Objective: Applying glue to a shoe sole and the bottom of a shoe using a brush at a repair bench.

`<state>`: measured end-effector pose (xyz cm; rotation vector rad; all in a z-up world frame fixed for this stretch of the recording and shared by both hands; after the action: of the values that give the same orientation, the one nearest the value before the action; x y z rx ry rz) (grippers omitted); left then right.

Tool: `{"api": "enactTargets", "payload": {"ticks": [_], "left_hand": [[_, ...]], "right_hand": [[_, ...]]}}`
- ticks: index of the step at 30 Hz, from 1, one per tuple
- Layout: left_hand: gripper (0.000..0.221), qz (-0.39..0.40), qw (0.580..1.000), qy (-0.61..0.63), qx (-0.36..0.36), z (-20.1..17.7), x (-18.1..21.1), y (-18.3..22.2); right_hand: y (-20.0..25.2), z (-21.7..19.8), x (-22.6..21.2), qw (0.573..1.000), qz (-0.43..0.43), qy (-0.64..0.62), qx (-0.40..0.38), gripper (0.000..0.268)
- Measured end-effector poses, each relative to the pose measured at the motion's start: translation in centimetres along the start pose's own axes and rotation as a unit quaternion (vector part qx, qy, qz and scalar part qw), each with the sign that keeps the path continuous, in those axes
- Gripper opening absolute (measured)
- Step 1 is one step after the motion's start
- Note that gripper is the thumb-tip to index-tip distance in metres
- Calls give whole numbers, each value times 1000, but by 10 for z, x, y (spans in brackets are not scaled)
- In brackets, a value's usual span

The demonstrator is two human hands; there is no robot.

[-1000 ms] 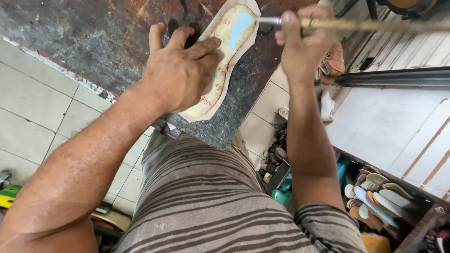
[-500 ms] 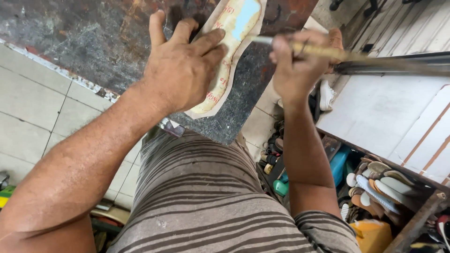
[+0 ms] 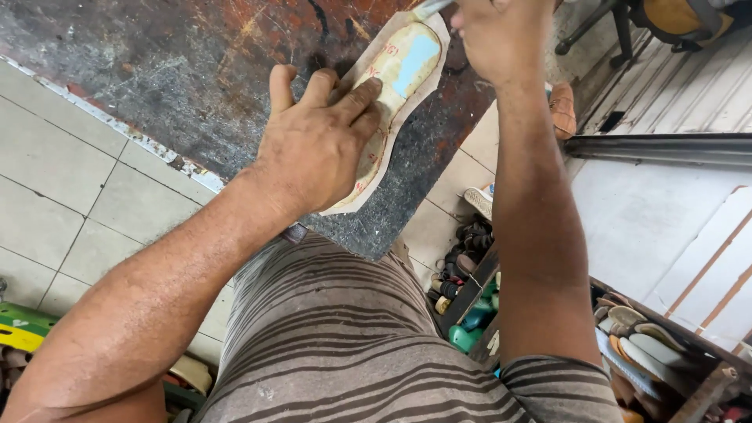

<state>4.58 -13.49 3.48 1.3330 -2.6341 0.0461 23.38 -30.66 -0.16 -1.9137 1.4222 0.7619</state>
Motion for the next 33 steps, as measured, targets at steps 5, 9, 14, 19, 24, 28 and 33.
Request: {"api": "enactTargets", "payload": {"ticks": [5, 9, 14, 19, 24, 28, 33], "left_hand": [[45, 0, 1000, -2, 24, 1, -2, -1], [43, -16, 999, 19, 21, -1, 0, 4], [36, 25, 995, 10, 98, -13, 1, 2], [35, 42, 996, -14, 82, -10, -3, 4], [42, 32, 999, 45, -2, -2, -10, 1], [50, 52, 997, 38, -37, 2, -16, 1], [39, 106, 990, -40, 78, -3, -12, 11]], "right_hand": [[15, -24, -55, 999, -10, 1, -37, 13], [17, -27, -44, 999, -4, -6, -40, 5], [27, -22, -22, 991, -24, -132, -23, 19], [52, -39, -32, 983, -102, -145, -44, 16], [88, -29, -33, 972, -94, -201, 81, 11], [138, -3, -67, 967, -172, -185, 41, 21], [149, -7, -71, 959, -149, -237, 53, 19]]}}
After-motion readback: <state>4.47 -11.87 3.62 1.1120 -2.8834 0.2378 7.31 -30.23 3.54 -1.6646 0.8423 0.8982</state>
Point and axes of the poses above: each hand's wrist, its own y-axis away from the middle knuckle, its own z-axis out of the palm, x = y × z, the point moved 8 cm from there along -y, towards the middle knuckle, and after that the axes turned 14 degrees about z, right-handed, at the moved point
